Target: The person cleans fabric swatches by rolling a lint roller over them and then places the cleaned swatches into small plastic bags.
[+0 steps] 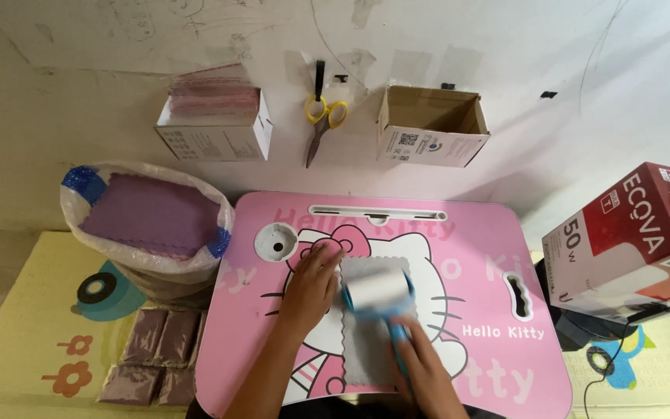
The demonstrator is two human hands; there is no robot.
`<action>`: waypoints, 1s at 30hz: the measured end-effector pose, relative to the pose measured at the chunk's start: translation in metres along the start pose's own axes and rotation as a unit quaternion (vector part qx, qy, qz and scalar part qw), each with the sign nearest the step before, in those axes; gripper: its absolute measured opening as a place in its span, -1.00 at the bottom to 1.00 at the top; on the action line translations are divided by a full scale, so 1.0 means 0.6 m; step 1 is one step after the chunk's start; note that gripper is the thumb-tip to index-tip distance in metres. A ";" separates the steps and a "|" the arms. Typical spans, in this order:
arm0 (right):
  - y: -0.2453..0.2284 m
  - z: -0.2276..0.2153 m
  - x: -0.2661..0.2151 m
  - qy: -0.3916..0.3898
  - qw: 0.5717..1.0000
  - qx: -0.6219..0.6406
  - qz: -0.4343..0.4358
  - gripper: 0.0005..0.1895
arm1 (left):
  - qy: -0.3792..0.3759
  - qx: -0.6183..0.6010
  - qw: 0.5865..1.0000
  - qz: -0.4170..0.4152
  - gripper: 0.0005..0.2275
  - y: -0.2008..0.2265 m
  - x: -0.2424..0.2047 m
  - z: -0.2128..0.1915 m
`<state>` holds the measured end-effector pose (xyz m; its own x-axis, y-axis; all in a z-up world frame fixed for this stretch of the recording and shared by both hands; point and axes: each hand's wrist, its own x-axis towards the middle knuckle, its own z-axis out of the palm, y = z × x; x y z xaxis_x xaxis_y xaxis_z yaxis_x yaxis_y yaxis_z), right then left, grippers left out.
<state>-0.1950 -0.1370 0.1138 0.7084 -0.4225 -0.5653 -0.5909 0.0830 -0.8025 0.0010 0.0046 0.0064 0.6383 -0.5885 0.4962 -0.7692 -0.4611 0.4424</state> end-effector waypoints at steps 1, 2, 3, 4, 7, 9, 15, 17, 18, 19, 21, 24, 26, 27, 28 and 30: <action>0.069 0.000 0.003 0.001 1.000 0.001 0.001 -0.65 | -0.001 -0.001 1.000 0.001 -0.61 0.000 -0.002 0.001; 0.138 -0.001 0.006 0.050 0.984 -0.060 -0.158 -0.63 | -0.028 0.008 0.999 -0.013 -0.63 0.000 -0.003 0.002; 0.207 -0.001 0.009 0.099 0.938 -0.117 -0.311 -0.55 | -0.056 0.016 0.998 -0.028 -0.63 0.000 -0.003 0.003; 0.214 0.004 0.018 0.101 0.938 -0.115 -0.311 -0.55 | -0.057 0.016 0.998 -0.025 -0.63 0.000 -0.002 0.002; 0.238 0.020 0.038 0.119 0.955 -0.026 -0.269 -0.57 | -0.079 0.006 0.996 -0.049 -0.59 0.002 -0.002 0.003; 0.247 0.034 0.048 0.140 0.963 0.104 -0.206 -0.60 | -0.076 0.021 0.996 -0.046 -0.59 0.000 -0.001 0.005; 0.254 0.062 0.056 0.175 0.914 0.358 -0.073 -0.66 | -0.055 0.024 0.998 -0.032 -0.62 -0.010 -0.005 0.018; 0.121 0.029 0.039 0.082 0.922 0.379 0.004 -0.62 | -0.053 0.029 0.998 -0.028 -0.63 -0.006 -0.004 0.016; 0.055 0.011 0.031 -0.015 0.916 0.392 0.078 -0.56 | -0.048 0.033 0.998 -0.027 -0.64 -0.005 -0.004 0.015; 0.051 0.010 0.053 -0.014 0.916 0.394 0.078 -0.56 | -0.049 0.033 0.998 -0.026 -0.64 -0.008 -0.002 0.016; 0.045 0.005 0.096 -0.066 0.922 0.379 -0.037 -0.58 | -0.049 0.036 0.998 -0.021 -0.64 -0.012 -0.005 0.020; 0.011 0.001 0.089 -0.071 0.931 0.356 -0.044 -0.64 | -0.048 0.035 0.998 -0.013 -0.65 -0.006 -0.002 0.013; 0.029 -0.004 0.070 -0.058 0.945 0.322 -0.022 -0.61 | -0.046 0.035 0.998 -0.015 -0.64 -0.009 -0.006 0.015; 0.037 -0.008 0.063 -0.043 0.957 0.287 -0.001 -0.58 | -0.044 0.033 0.998 -0.016 -0.64 -0.011 -0.006 0.018; 0.062 -0.014 0.055 -0.043 0.957 0.285 0.001 -0.58 | -0.044 0.032 0.998 -0.018 -0.64 -0.009 -0.005 0.015; 0.114 -0.027 0.041 -0.018 0.939 0.334 0.079 -0.60 | -0.042 0.034 0.998 -0.013 -0.66 -0.006 -0.002 0.012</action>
<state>-0.2245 -0.1564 0.0480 0.6523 -0.3281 -0.6833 -0.3239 0.6944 -0.6426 0.0027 0.0025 -0.0012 0.6549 -0.6280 0.4204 -0.7550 -0.5188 0.4011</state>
